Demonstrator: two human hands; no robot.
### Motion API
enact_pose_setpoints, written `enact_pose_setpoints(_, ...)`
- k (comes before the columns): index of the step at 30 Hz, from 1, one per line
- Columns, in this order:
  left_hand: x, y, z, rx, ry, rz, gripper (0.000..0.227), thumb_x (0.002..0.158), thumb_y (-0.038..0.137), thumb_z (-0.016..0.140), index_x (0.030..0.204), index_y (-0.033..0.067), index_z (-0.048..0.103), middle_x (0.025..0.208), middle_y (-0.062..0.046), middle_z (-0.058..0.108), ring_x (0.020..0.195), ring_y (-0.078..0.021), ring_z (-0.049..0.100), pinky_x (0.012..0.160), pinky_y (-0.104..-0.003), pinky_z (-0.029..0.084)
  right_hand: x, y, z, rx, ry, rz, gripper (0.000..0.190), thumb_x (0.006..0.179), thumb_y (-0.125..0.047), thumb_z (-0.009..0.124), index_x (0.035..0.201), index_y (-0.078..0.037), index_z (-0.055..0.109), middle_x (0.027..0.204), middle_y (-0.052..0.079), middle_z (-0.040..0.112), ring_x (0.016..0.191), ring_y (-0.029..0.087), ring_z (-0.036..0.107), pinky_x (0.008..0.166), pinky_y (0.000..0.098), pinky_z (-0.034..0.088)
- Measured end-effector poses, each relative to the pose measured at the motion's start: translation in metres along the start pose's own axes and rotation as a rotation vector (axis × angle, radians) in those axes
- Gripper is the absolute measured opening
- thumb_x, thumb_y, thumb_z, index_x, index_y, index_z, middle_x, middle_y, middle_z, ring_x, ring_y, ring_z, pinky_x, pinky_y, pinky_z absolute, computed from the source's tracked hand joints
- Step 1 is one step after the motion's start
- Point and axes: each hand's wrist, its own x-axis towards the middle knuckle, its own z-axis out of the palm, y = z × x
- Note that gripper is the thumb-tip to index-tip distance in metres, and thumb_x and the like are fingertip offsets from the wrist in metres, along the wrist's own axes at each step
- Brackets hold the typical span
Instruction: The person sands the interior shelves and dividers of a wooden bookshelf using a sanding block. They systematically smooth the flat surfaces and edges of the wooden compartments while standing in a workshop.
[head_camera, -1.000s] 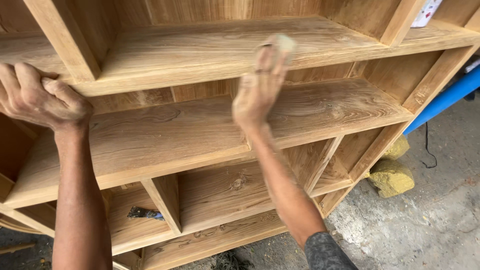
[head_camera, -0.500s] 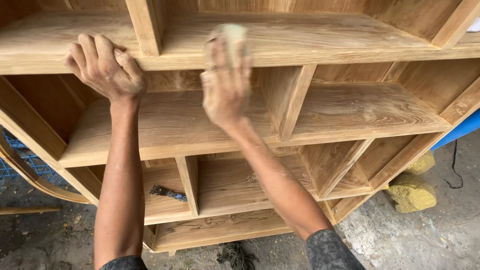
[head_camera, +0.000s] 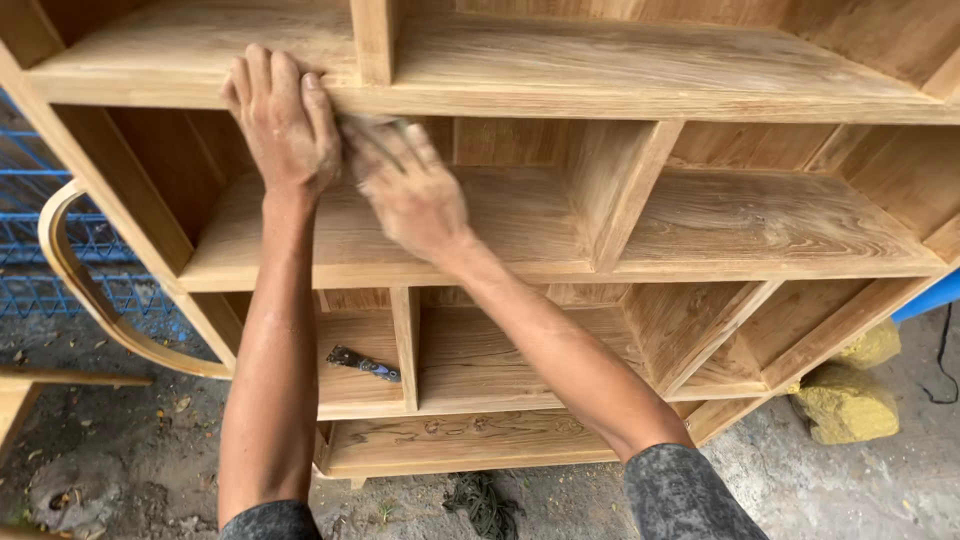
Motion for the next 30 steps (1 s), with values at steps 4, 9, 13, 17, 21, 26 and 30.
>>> enact_pose_setpoints(4, -0.01, -0.017, 0.01, 0.044, -0.01, 0.007, 0.026, 0.11, 0.018, 0.041, 0.096, 0.0028, 0.057, 0.098, -0.012, 0.049, 0.094, -0.0302, 0.047, 0.09, -0.044, 0.033, -0.012, 0.032, -0.013, -0.052, -0.133, 0.022, 0.044, 0.113, -0.031, 0.051, 0.154, -0.013, 0.051, 0.148, 0.011, 0.069, 0.14, 0.036, 0.066, 0.129, 0.0557, 0.039)
enact_pose_setpoints(9, -0.009, -0.016, 0.033, 0.158, 0.195, -0.017, 0.02, 0.096, 0.017, 0.041, 0.085, 0.0067, 0.055, 0.088, -0.01, 0.049, 0.084, -0.0307, 0.045, 0.089, -0.044, 0.032, -0.098, 0.107, -0.112, 0.183, 0.051, -0.132, 0.059, 0.103, 0.008, 0.052, 0.16, -0.007, 0.045, 0.166, 0.007, 0.049, 0.16, 0.019, 0.045, 0.141, 0.0467, 0.023)
enact_pose_setpoints(13, -0.001, -0.013, 0.031, 0.235, 0.213, -0.051, 0.015, 0.093, 0.017, 0.044, 0.084, 0.0054, 0.047, 0.087, -0.01, 0.045, 0.083, -0.0309, 0.043, 0.087, -0.043, 0.032, -0.069, 0.163, -0.107, -0.14, 0.376, 0.406, 0.05, 0.121, -0.042, 0.021, 0.163, -0.023, 0.039, 0.171, 0.001, 0.039, 0.167, 0.023, 0.031, 0.141, 0.0577, 0.023)
enact_pose_setpoints(17, -0.002, -0.011, 0.033, 0.228, 0.232, -0.049, 0.017, 0.093, 0.018, 0.042, 0.082, 0.0064, 0.044, 0.085, -0.009, 0.043, 0.08, -0.0298, 0.04, 0.086, -0.043, 0.033, -0.029, 0.095, -0.016, -0.229, 0.224, 0.27, 0.079, 0.122, -0.024, 0.06, 0.175, -0.032, 0.002, 0.185, -0.002, 0.007, 0.175, 0.026, 0.004, 0.15, 0.0582, 0.006)
enact_pose_setpoints(21, -0.006, -0.021, 0.023, 0.177, 0.161, 0.041, 0.034, 0.109, 0.025, 0.037, 0.088, 0.006, 0.055, 0.09, -0.011, 0.05, 0.084, -0.0309, 0.046, 0.085, -0.045, 0.035, 0.01, 0.041, -0.033, -0.294, -0.075, 0.086, 0.046, 0.121, -0.032, 0.04, 0.167, -0.025, 0.038, 0.174, 0.002, 0.036, 0.164, 0.032, 0.029, 0.136, 0.0512, 0.009)
enact_pose_setpoints(26, -0.01, -0.022, 0.03, 0.217, 0.143, -0.006, 0.03, 0.107, 0.022, 0.036, 0.087, 0.0019, 0.046, 0.091, -0.015, 0.043, 0.086, -0.0339, 0.042, 0.085, -0.048, 0.033, -0.05, 0.197, -0.104, -0.415, 0.073, 0.413, 0.069, 0.114, -0.053, 0.004, 0.174, -0.025, 0.022, 0.182, -0.001, 0.016, 0.174, 0.022, 0.01, 0.145, 0.0586, 0.002)
enact_pose_setpoints(30, -0.004, -0.017, 0.035, 0.269, 0.238, -0.005, 0.028, 0.102, 0.025, 0.036, 0.082, 0.0076, 0.048, 0.087, -0.01, 0.045, 0.081, -0.0297, 0.044, 0.085, -0.045, 0.034, -0.053, 0.213, -0.099, -0.38, 0.275, 0.75, 0.071, 0.113, -0.054, -0.006, 0.175, -0.028, 0.017, 0.184, -0.009, 0.01, 0.177, 0.016, 0.003, 0.147, 0.0483, -0.007)
